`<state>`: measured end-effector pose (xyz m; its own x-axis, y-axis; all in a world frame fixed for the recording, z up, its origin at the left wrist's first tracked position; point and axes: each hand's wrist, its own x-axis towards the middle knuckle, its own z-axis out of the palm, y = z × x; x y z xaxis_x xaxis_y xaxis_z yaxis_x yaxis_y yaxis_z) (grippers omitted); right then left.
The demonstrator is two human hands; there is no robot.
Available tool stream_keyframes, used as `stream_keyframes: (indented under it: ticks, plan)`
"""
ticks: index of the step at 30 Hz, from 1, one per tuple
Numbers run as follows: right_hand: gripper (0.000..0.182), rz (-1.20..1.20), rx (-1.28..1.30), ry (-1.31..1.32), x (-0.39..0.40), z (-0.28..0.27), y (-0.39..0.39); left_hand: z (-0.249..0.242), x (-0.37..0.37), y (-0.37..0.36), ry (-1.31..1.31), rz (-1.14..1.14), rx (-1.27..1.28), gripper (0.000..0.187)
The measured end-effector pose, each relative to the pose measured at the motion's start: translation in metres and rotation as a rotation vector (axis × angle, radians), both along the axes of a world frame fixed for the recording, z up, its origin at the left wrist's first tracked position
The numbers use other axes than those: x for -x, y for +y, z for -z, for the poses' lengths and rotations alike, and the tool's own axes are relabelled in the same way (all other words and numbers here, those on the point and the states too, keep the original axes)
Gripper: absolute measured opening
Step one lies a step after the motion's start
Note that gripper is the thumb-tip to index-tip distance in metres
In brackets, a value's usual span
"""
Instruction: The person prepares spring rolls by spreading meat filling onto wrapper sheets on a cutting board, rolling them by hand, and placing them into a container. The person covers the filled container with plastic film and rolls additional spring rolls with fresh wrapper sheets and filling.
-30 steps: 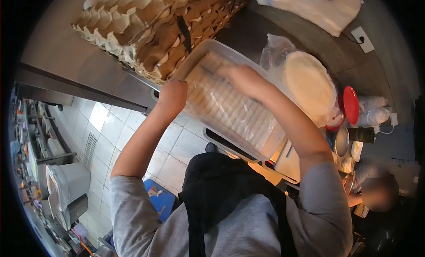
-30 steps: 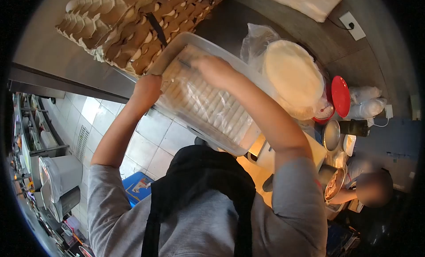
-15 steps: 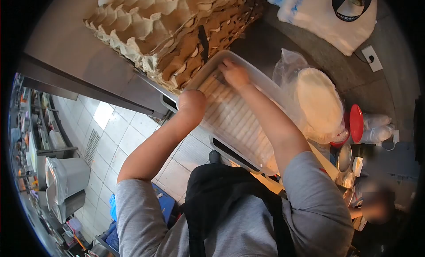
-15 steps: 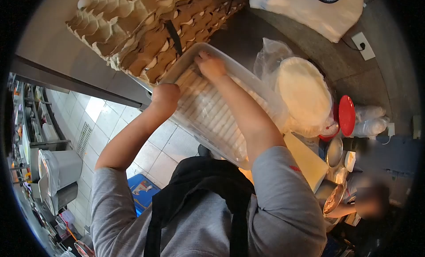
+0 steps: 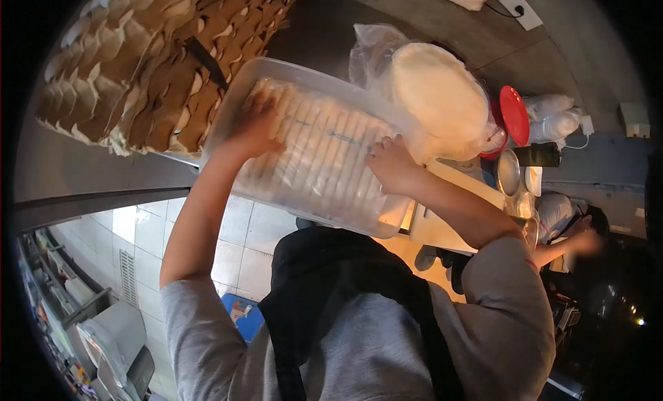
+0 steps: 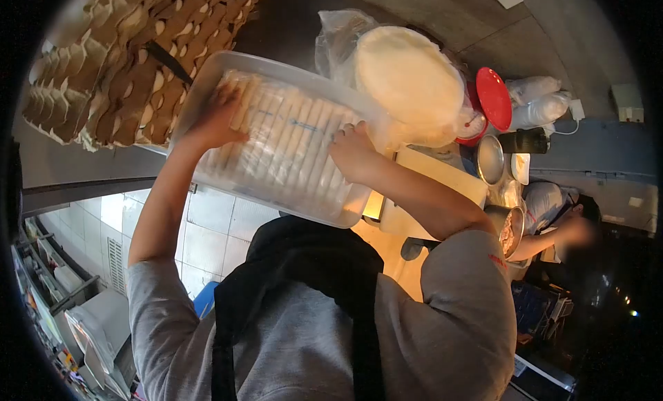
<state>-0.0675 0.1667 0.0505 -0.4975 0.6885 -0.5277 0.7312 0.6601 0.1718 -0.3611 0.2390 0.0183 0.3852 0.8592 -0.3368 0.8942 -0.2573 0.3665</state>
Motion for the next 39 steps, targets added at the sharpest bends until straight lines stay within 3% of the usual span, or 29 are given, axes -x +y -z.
stream_keyframes:
  ticks: [3,6,9,12,13,17,20,24,25,28,29,31,33,35,39]
  plan:
    - [0.052,0.119,0.153,-0.175,-0.004,-0.018,0.004,0.003,0.003,-0.002,0.020,0.016,-0.012,0.105]
    - [0.043,0.092,0.213,-0.248,0.003,-0.037,0.007,0.010,0.007,-0.002,-0.006,0.005,-0.039,0.106]
    - [0.027,-0.088,0.118,0.333,0.013,-0.033,-0.006,0.025,0.008,-0.006,-0.012,-0.006,-0.073,0.106]
    - [0.020,0.012,0.662,0.321,0.035,-0.018,-0.030,0.024,0.008,-0.003,-0.019,0.016,-0.082,0.107]
    - [0.023,-0.046,0.636,0.342,0.030,-0.007,-0.039,0.026,0.010,-0.001,-0.041,0.029,-0.089,0.107]
    - [0.036,0.089,0.773,0.106,0.023,-0.019,-0.041,0.021,0.011,-0.004,-0.060,0.006,-0.084,0.106]
    - [0.035,0.013,0.773,0.021,0.023,-0.024,-0.044,0.021,0.013,-0.003,-0.032,0.037,-0.101,0.105]
    - [0.025,-0.223,0.642,0.033,0.023,-0.041,-0.035,0.014,0.016,-0.010,-0.194,0.002,-0.139,0.100]
    - [0.023,-0.145,0.609,0.115,0.028,-0.050,-0.026,0.005,0.015,-0.017,-0.269,-0.079,-0.232,0.080]
    - [0.021,0.005,0.455,0.410,0.043,-0.064,0.008,-0.029,0.035,-0.035,-0.356,-0.071,-0.491,0.053]
    - [0.022,-0.002,0.361,0.540,0.053,-0.061,0.022,-0.045,0.036,-0.051,-0.265,-0.163,-0.499,0.025]
    - [0.025,-0.101,0.156,0.685,0.085,-0.041,0.053,-0.049,0.045,-0.068,-0.050,-0.142,-0.198,0.011]
    - [0.030,-0.124,0.030,0.763,0.117,-0.002,0.085,-0.027,0.051,-0.080,-0.032,-0.002,-0.163,0.013]
    - [0.033,-0.127,-0.142,0.816,0.141,0.044,0.109,-0.017,0.051,-0.079,0.151,0.008,-0.124,0.021]
    - [0.041,-0.115,-0.268,0.684,0.159,0.054,0.121,-0.030,0.038,-0.075,0.294,-0.048,0.020,0.029]
